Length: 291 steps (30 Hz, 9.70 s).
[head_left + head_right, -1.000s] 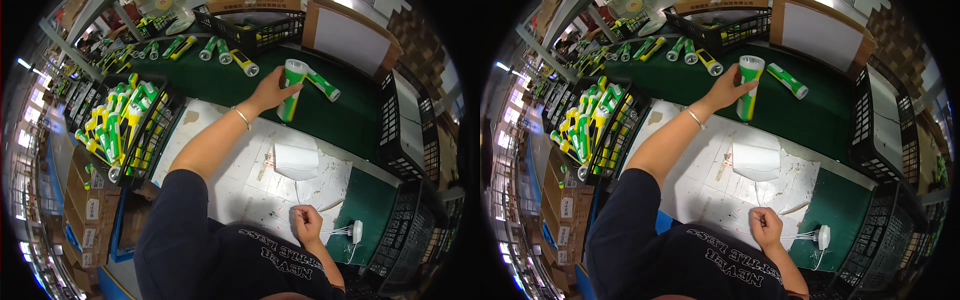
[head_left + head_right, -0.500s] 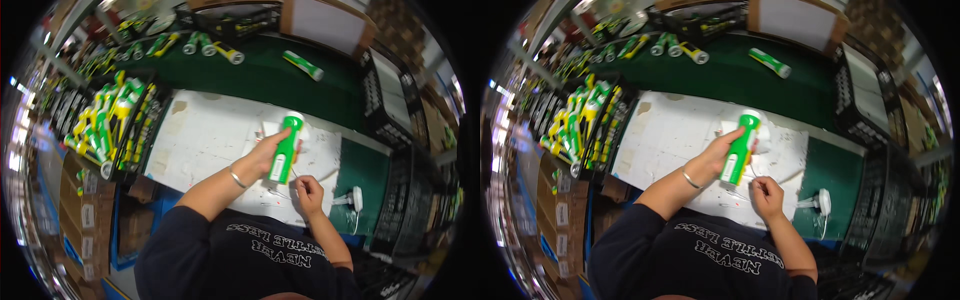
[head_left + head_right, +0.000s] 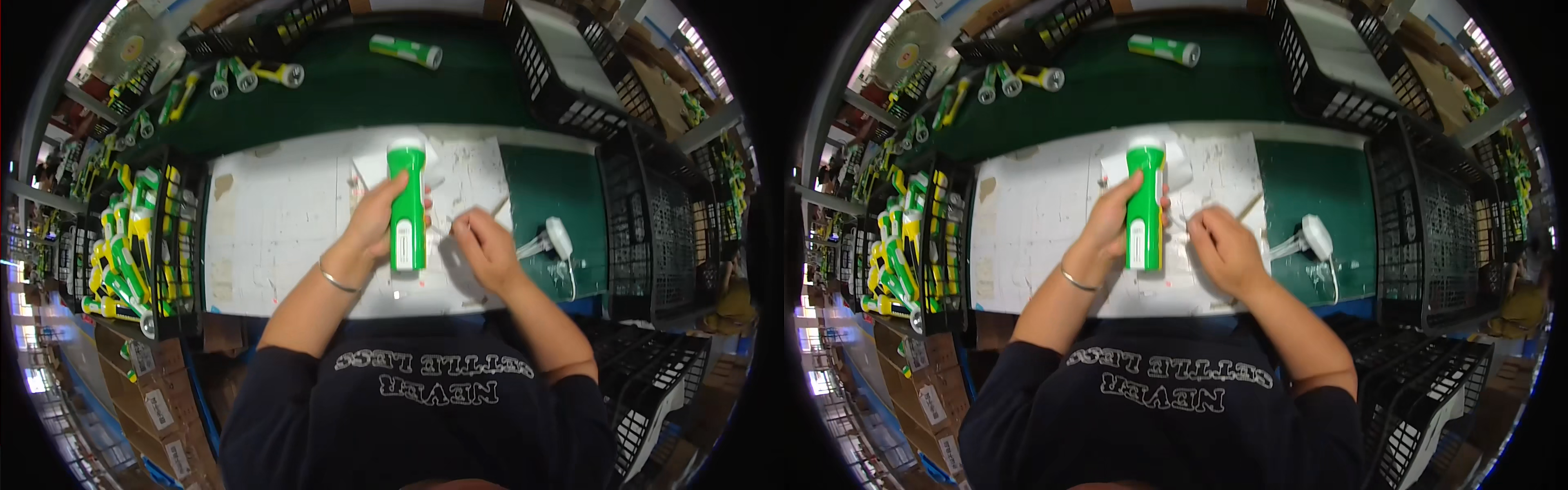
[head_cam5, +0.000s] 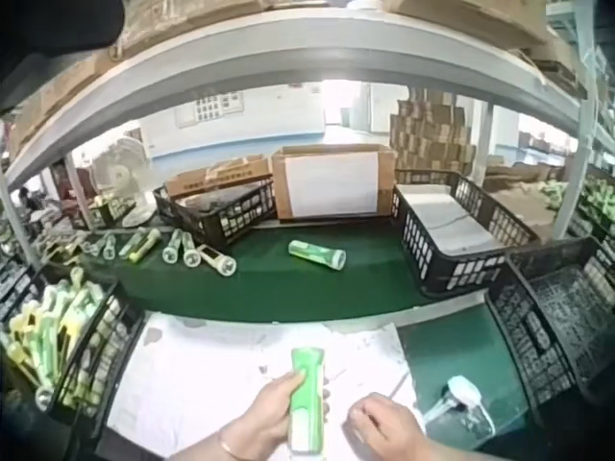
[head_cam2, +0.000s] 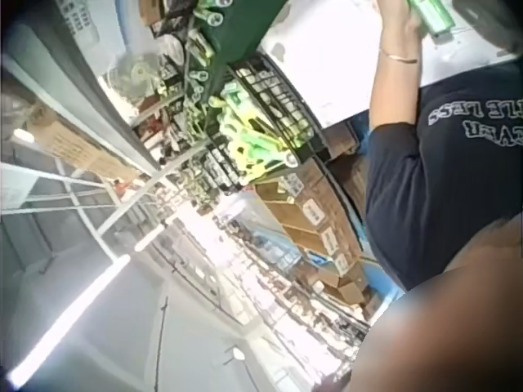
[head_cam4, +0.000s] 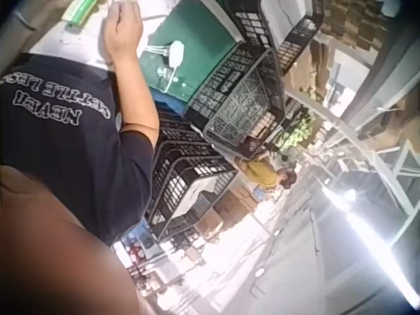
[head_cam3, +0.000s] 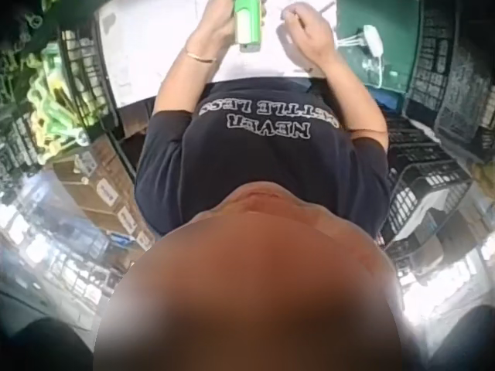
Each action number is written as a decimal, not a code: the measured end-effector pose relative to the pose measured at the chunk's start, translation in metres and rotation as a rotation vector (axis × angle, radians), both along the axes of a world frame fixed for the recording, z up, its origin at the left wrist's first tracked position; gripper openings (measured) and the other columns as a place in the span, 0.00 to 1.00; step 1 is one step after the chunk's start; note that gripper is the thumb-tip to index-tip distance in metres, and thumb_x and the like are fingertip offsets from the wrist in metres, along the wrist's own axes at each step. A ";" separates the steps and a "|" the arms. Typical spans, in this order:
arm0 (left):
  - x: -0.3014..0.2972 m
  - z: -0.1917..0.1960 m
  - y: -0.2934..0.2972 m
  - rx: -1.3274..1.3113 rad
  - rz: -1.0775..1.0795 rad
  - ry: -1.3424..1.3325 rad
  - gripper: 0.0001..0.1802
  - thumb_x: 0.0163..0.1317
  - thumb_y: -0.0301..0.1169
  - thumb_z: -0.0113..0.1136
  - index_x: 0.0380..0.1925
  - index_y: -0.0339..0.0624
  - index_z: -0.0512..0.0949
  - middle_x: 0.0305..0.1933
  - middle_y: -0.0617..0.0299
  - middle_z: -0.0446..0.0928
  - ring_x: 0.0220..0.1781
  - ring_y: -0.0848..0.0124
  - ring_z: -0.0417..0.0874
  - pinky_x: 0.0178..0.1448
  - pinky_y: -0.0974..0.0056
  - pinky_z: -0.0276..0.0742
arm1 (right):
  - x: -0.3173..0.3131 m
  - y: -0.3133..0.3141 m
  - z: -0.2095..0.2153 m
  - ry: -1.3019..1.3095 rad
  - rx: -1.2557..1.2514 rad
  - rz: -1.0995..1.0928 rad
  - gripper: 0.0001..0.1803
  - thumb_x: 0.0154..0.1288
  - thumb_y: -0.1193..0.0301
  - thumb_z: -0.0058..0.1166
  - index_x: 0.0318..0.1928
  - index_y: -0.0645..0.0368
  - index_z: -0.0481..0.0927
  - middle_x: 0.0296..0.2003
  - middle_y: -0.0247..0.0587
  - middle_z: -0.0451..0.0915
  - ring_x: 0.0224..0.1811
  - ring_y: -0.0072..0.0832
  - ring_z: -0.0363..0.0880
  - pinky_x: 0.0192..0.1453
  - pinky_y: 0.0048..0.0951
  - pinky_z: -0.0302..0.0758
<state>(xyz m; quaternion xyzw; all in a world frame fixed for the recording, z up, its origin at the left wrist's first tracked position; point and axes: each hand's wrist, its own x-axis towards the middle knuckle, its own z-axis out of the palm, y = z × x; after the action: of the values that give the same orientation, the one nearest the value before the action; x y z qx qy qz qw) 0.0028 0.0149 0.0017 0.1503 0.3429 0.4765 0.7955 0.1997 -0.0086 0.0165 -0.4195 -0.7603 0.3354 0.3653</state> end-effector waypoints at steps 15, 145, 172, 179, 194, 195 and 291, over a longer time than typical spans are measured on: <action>-0.004 -0.002 -0.013 0.229 0.165 0.349 0.23 0.68 0.48 0.41 0.50 0.41 0.66 0.35 0.54 0.75 0.30 0.68 0.77 0.34 0.62 0.78 | -0.014 -0.026 0.017 -0.395 0.461 0.569 0.10 0.48 0.66 0.57 0.19 0.51 0.69 0.17 0.33 0.68 0.15 0.30 0.69 0.19 0.33 0.66; -0.033 0.031 0.001 0.197 -0.369 -0.030 0.23 0.67 0.43 0.43 0.55 0.40 0.63 0.42 0.51 0.75 0.36 0.65 0.81 0.35 0.61 0.80 | -0.017 0.128 0.085 -0.041 -0.399 0.655 0.33 0.46 0.68 0.67 0.55 0.56 0.71 0.46 0.28 0.73 0.34 0.09 0.65 0.31 0.13 0.62; 0.013 0.008 -0.022 0.355 0.021 0.486 0.21 0.68 0.48 0.40 0.46 0.40 0.66 0.35 0.57 0.75 0.31 0.73 0.76 0.36 0.68 0.76 | -0.019 -0.005 0.016 -0.494 0.441 0.106 0.06 0.57 0.65 0.51 0.27 0.53 0.74 0.20 0.35 0.72 0.19 0.36 0.74 0.22 0.35 0.70; -0.001 0.000 -0.016 0.259 0.109 0.436 0.29 0.68 0.55 0.31 0.45 0.41 0.68 0.33 0.56 0.76 0.26 0.72 0.76 0.28 0.69 0.75 | -0.017 -0.030 0.028 -0.452 0.515 0.421 0.08 0.49 0.67 0.55 0.21 0.51 0.69 0.18 0.33 0.71 0.16 0.34 0.72 0.20 0.33 0.70; -0.003 0.011 -0.035 0.431 -0.005 0.618 0.19 0.63 0.40 0.53 0.45 0.37 0.65 0.33 0.61 0.74 0.32 0.76 0.76 0.35 0.69 0.74 | -0.015 0.021 -0.002 0.127 -0.144 0.016 0.20 0.55 0.66 0.61 0.17 0.59 0.64 0.17 0.30 0.67 0.18 0.19 0.60 0.22 0.23 0.59; -0.005 0.014 -0.037 0.471 -0.028 0.682 0.20 0.63 0.41 0.53 0.46 0.37 0.65 0.32 0.62 0.74 0.31 0.77 0.76 0.35 0.69 0.74 | -0.009 0.027 0.006 0.168 -0.263 0.017 0.19 0.55 0.66 0.61 0.18 0.59 0.65 0.18 0.28 0.68 0.19 0.16 0.60 0.22 0.22 0.59; -0.180 -0.013 0.231 0.759 0.102 2.321 0.34 0.46 0.23 0.57 0.58 0.48 0.63 0.64 0.53 0.59 0.62 0.52 0.65 0.60 0.54 0.68 | -0.021 0.014 -0.050 0.017 0.098 0.092 0.08 0.51 0.74 0.59 0.34 0.54 0.77 0.25 0.36 0.76 0.21 0.28 0.78 0.23 0.25 0.73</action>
<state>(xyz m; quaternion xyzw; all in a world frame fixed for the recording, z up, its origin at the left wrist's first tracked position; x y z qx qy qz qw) -0.1768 0.2460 -0.0118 0.6953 0.6940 0.1599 -0.0968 0.1782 0.0057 -0.0334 -0.3628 -0.7913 0.3178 0.3758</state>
